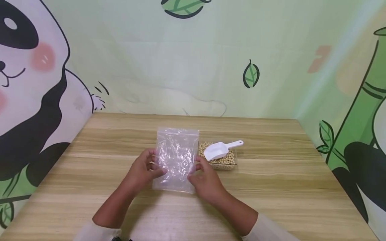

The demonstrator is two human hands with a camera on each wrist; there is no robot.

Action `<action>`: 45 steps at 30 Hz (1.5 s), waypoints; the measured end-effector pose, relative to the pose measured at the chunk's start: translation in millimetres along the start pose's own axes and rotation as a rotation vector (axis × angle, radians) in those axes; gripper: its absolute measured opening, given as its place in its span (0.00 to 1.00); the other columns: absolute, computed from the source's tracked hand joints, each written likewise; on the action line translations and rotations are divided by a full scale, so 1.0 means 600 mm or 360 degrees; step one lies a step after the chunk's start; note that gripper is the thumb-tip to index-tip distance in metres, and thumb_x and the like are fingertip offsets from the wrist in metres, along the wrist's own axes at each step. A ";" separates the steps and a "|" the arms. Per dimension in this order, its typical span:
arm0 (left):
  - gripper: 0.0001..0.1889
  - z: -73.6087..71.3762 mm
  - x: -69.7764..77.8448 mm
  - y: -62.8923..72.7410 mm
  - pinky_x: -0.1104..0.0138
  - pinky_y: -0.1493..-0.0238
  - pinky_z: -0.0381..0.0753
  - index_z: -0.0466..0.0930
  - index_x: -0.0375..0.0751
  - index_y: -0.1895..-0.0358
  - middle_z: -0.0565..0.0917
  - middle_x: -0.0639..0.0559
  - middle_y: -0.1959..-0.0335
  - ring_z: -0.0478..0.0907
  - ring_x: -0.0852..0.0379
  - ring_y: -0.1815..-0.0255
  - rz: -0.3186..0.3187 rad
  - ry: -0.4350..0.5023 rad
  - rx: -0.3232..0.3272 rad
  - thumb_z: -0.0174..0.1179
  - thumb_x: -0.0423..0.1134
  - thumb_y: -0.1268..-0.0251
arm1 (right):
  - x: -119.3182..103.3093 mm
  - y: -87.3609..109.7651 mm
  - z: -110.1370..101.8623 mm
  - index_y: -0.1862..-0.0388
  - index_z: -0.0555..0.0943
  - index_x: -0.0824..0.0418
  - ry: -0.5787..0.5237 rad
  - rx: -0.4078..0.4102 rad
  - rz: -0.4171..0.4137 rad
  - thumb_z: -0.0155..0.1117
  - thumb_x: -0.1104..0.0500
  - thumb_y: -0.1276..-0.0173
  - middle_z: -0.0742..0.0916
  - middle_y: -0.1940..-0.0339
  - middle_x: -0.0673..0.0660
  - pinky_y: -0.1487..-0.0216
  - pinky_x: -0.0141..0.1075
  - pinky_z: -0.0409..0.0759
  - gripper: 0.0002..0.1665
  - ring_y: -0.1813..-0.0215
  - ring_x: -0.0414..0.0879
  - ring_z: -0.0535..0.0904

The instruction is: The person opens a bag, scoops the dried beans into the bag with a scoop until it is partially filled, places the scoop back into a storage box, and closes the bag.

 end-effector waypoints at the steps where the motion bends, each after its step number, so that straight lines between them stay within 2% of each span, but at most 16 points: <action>1: 0.33 0.002 0.003 0.002 0.68 0.59 0.84 0.68 0.33 0.30 0.84 0.36 0.46 0.84 0.53 0.54 0.0021 -0.0014 0.0004 0.74 0.26 0.34 | -0.003 0.003 -0.002 0.23 0.71 0.62 0.0006 0.0006 -0.0017 0.66 0.68 0.28 0.81 0.43 0.67 0.70 0.30 0.73 0.35 0.72 0.42 0.74; 7: 0.25 0.007 0.030 0.011 0.69 0.58 0.82 0.72 0.34 0.38 0.83 0.40 0.54 0.83 0.53 0.57 0.0178 -0.0135 0.0052 0.73 0.25 0.34 | -0.018 0.014 -0.012 0.29 0.75 0.61 -0.0007 0.0017 -0.0100 0.64 0.70 0.25 0.82 0.46 0.64 0.76 0.28 0.68 0.28 0.78 0.38 0.67; 12: 0.23 0.011 0.045 0.013 0.69 0.58 0.82 0.73 0.36 0.41 0.82 0.41 0.56 0.82 0.55 0.58 0.0283 -0.0245 0.0108 0.73 0.25 0.34 | -0.032 0.027 -0.021 0.36 0.78 0.64 -0.0007 0.0043 -0.0155 0.64 0.70 0.25 0.82 0.48 0.63 0.78 0.28 0.65 0.20 0.81 0.35 0.64; 18: 0.25 0.015 0.042 0.006 0.70 0.56 0.83 0.74 0.35 0.37 0.83 0.42 0.55 0.83 0.54 0.56 0.0295 -0.0327 0.0149 0.72 0.25 0.33 | -0.033 0.030 -0.027 0.46 0.81 0.67 0.0026 0.0084 -0.0117 0.64 0.69 0.22 0.86 0.54 0.61 0.79 0.27 0.65 0.09 0.81 0.34 0.66; 23: 0.29 0.021 0.046 -0.001 0.64 0.50 0.86 0.73 0.35 0.31 0.85 0.42 0.54 0.85 0.51 0.53 0.0346 -0.0376 0.0157 0.72 0.26 0.32 | -0.037 0.031 -0.032 0.53 0.83 0.68 0.0035 0.0120 -0.0153 0.66 0.68 0.22 0.87 0.64 0.61 0.80 0.27 0.65 0.03 0.82 0.35 0.68; 28: 0.30 0.026 0.048 -0.003 0.58 0.48 0.89 0.74 0.34 0.29 0.86 0.41 0.53 0.87 0.47 0.51 0.0374 -0.0371 0.0178 0.72 0.27 0.33 | -0.042 0.033 -0.031 0.60 0.83 0.69 0.0054 0.0118 -0.0235 0.68 0.71 0.26 0.85 0.71 0.58 0.78 0.27 0.72 0.01 0.81 0.35 0.73; 31: 0.31 0.032 0.050 -0.002 0.54 0.46 0.90 0.73 0.33 0.28 0.87 0.38 0.50 0.88 0.43 0.48 0.0373 -0.0377 0.0172 0.72 0.28 0.32 | -0.046 0.038 -0.027 0.65 0.83 0.67 0.0071 0.0087 -0.0298 0.69 0.73 0.28 0.84 0.73 0.59 0.77 0.28 0.77 0.05 0.80 0.36 0.76; 34: 0.33 0.041 0.054 0.000 0.50 0.43 0.90 0.71 0.33 0.26 0.88 0.35 0.45 0.88 0.40 0.43 0.0378 -0.0397 0.0135 0.72 0.29 0.31 | -0.052 0.046 -0.024 0.69 0.82 0.66 0.0130 0.0067 -0.0362 0.70 0.74 0.30 0.85 0.72 0.59 0.77 0.29 0.78 0.09 0.80 0.37 0.78; 37: 0.35 0.053 0.059 0.004 0.47 0.41 0.89 0.69 0.33 0.23 0.86 0.34 0.41 0.87 0.38 0.40 0.0370 -0.0412 0.0072 0.72 0.31 0.30 | -0.064 0.057 -0.021 0.70 0.82 0.64 0.0271 0.0072 -0.0453 0.72 0.73 0.33 0.86 0.72 0.57 0.75 0.29 0.78 0.09 0.77 0.37 0.78; 41: 0.35 0.071 0.064 0.012 0.46 0.39 0.88 0.68 0.36 0.22 0.85 0.35 0.39 0.86 0.37 0.37 0.0345 -0.0379 -0.0058 0.71 0.34 0.28 | -0.081 0.075 -0.014 0.68 0.85 0.63 0.0477 0.0058 -0.0580 0.73 0.71 0.34 0.86 0.75 0.52 0.73 0.29 0.79 0.06 0.74 0.35 0.77; 45: 0.35 0.086 0.068 0.020 0.44 0.37 0.87 0.67 0.40 0.20 0.84 0.36 0.36 0.84 0.37 0.34 0.0317 -0.0337 -0.0181 0.70 0.38 0.25 | -0.091 0.095 -0.004 0.71 0.84 0.61 0.0575 0.0013 -0.0705 0.73 0.69 0.34 0.84 0.77 0.49 0.75 0.27 0.78 0.08 0.74 0.31 0.75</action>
Point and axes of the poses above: each hand's wrist, its own y-axis away from the middle knuckle, its own z-axis out of the palm, x = y × z, the point moved 10 cm from there along -y, towards the middle knuckle
